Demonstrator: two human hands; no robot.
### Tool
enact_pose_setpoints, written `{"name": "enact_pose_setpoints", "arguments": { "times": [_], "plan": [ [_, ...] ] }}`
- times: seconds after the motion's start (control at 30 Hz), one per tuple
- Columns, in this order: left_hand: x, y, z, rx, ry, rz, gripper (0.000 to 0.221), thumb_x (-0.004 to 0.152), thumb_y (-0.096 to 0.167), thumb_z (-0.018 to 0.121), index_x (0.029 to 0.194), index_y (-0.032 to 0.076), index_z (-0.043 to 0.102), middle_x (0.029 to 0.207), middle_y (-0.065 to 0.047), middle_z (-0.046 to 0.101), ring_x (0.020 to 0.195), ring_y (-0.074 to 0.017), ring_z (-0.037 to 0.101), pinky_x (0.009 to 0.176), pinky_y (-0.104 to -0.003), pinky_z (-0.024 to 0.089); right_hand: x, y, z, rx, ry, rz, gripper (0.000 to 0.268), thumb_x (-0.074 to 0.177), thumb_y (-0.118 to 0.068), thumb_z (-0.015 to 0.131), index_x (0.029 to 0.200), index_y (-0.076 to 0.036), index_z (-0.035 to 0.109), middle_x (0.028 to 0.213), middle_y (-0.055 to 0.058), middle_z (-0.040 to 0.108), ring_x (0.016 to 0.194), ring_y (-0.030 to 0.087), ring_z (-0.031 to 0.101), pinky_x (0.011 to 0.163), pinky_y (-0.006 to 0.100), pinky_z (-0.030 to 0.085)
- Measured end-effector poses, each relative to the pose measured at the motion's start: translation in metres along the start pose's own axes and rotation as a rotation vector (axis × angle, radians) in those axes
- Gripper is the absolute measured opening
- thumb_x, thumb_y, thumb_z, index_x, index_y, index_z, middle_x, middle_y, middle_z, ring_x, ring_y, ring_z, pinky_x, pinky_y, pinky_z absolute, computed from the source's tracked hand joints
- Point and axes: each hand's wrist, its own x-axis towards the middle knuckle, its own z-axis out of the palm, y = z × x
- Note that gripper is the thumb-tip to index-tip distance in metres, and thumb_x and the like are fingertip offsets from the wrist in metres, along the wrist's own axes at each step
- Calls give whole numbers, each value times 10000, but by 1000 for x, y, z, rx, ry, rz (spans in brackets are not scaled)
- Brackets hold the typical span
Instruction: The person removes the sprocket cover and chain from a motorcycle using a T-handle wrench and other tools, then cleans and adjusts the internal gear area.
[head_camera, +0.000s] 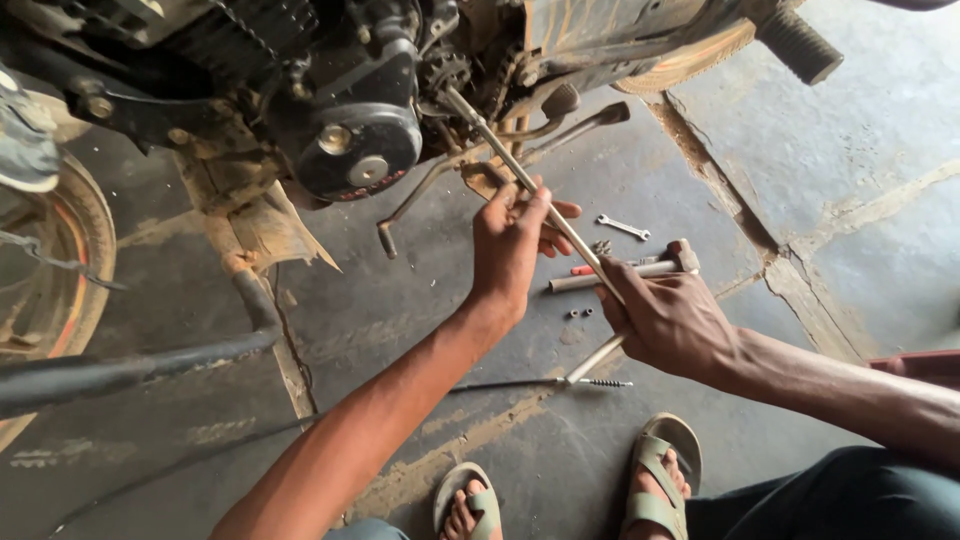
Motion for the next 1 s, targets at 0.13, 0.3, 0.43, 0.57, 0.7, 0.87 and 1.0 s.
{"name": "enact_pose_setpoints", "arguments": {
  "times": [0.13, 0.3, 0.43, 0.57, 0.7, 0.87, 1.0],
  "plan": [
    [3, -7, 4, -48, 55, 11, 215, 1052, 208, 497, 1017, 29, 610, 889, -114, 783, 544, -89, 597, 518, -251, 432, -4, 1, 3, 152, -98, 176, 312, 956, -113, 658, 1221, 20, 561, 603, 66, 596, 461, 225, 562, 535, 376, 401],
    [5, -5, 6, -84, 116, -15, 180, 1037, 161, 474, 970, 50, 599, 875, -115, 771, 528, -73, 557, 511, -240, 413, 2, -7, 5, 614, -39, 418, 287, 1056, -209, 573, 1254, -3, 603, 661, 20, 556, 546, 131, 521, 535, 259, 396],
    [4, -1, 7, -109, 133, -22, 144, 1031, 129, 470, 933, 57, 548, 858, -127, 744, 509, -75, 522, 485, -246, 385, 8, -18, 11, 1012, -111, 779, 398, 1052, -340, 519, 1282, -25, 597, 689, -37, 471, 588, 66, 420, 505, 262, 373],
    [5, -3, 9, -130, 171, 1, 164, 1037, 105, 482, 898, 25, 515, 847, -139, 723, 502, -76, 479, 485, -251, 373, 9, -22, 20, 1227, -82, 833, 407, 1049, -356, 508, 1281, -31, 588, 681, -39, 449, 569, 51, 376, 504, 254, 330],
    [6, -5, 9, -157, 166, 31, 177, 1046, 95, 485, 894, 5, 501, 825, -141, 696, 501, -78, 453, 487, -255, 374, 6, -22, 28, 1528, 18, 838, 310, 1070, -279, 508, 1236, -26, 576, 680, -32, 412, 558, 67, 334, 500, 259, 281],
    [8, -4, 5, -143, 176, -3, 161, 1039, 86, 482, 904, 5, 516, 799, -122, 688, 498, -63, 443, 478, -244, 355, 5, -22, 32, 1965, 130, 806, 174, 1119, -189, 499, 1007, -57, 512, 733, -5, 407, 574, 104, 338, 533, 298, 305],
    [8, -5, 4, -67, 180, 40, 176, 1045, 113, 485, 1001, -51, 532, 899, -199, 696, 583, -124, 481, 524, -276, 396, 6, -28, 37, 1974, 119, 896, 177, 1098, -191, 496, 989, -53, 511, 711, 9, 409, 561, 112, 355, 533, 295, 321]
  ]
}}
